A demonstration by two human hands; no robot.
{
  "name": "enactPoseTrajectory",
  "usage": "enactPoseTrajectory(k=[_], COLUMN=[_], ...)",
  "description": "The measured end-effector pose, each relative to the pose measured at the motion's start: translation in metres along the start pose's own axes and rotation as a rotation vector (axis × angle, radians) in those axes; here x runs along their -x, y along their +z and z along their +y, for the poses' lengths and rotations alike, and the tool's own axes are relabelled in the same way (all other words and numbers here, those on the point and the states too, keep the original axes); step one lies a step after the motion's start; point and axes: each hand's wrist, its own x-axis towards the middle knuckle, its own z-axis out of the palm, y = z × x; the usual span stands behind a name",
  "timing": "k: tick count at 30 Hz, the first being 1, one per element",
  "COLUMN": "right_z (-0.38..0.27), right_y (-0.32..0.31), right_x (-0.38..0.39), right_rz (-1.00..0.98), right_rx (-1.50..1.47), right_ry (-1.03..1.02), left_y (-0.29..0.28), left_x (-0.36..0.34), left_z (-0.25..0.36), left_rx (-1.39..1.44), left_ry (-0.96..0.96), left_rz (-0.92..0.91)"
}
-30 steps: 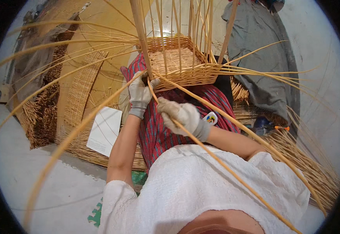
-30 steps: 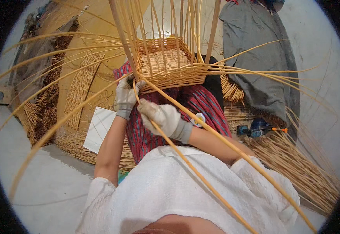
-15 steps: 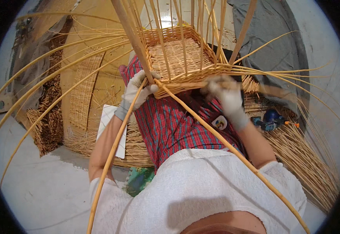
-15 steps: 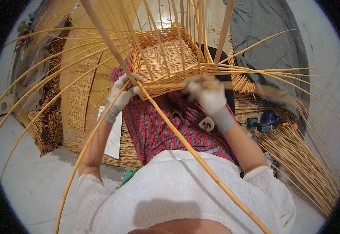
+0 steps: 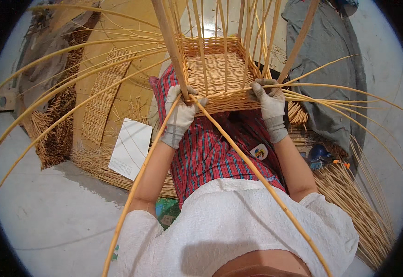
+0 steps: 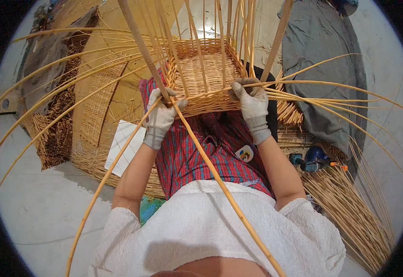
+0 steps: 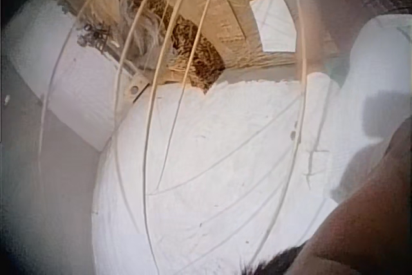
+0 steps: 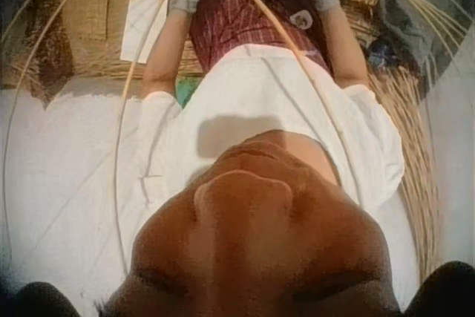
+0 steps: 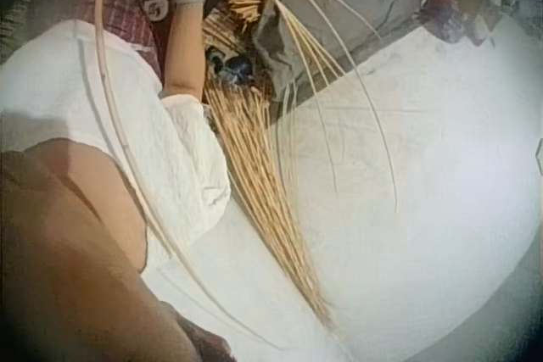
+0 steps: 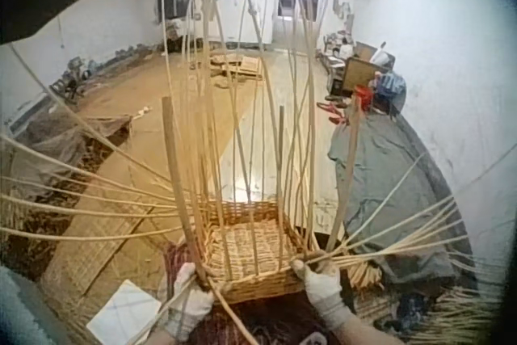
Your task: Weaving a wicker basket using long straw reeds and measuring with a tape.
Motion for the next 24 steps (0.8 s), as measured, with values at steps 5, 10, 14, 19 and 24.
enactPoseTrajectory(k=[5,10,14,19,24], right_z=[-0.011,-0.064,-0.077,-0.057,-0.082], right_y=[0.011,0.036,0.093,0.196,0.208], right_x=[0.045,0.088,-0.005,-0.102,-0.078], right_rz=[0.062,-0.464,-0.476,-0.102,-0.01], right_rx=[0.273,0.516,0.38,1.04,0.191], right_ry=[-0.245,-0.941,-0.553,-0.973,-0.694], left_y=[0.005,0.001,0.004,0.013,0.001], left_x=[-0.001,-0.005,-0.006,-0.005,-0.008], left_z=[-0.004,-0.004,-0.005,-0.005,-0.01], left_rx=[0.409,-0.148,-0.346,-0.405,-0.607], left_ry=[-0.113,0.013,-0.04,0.186,0.111], left_rz=[0.065,0.086,0.088,0.223,0.197])
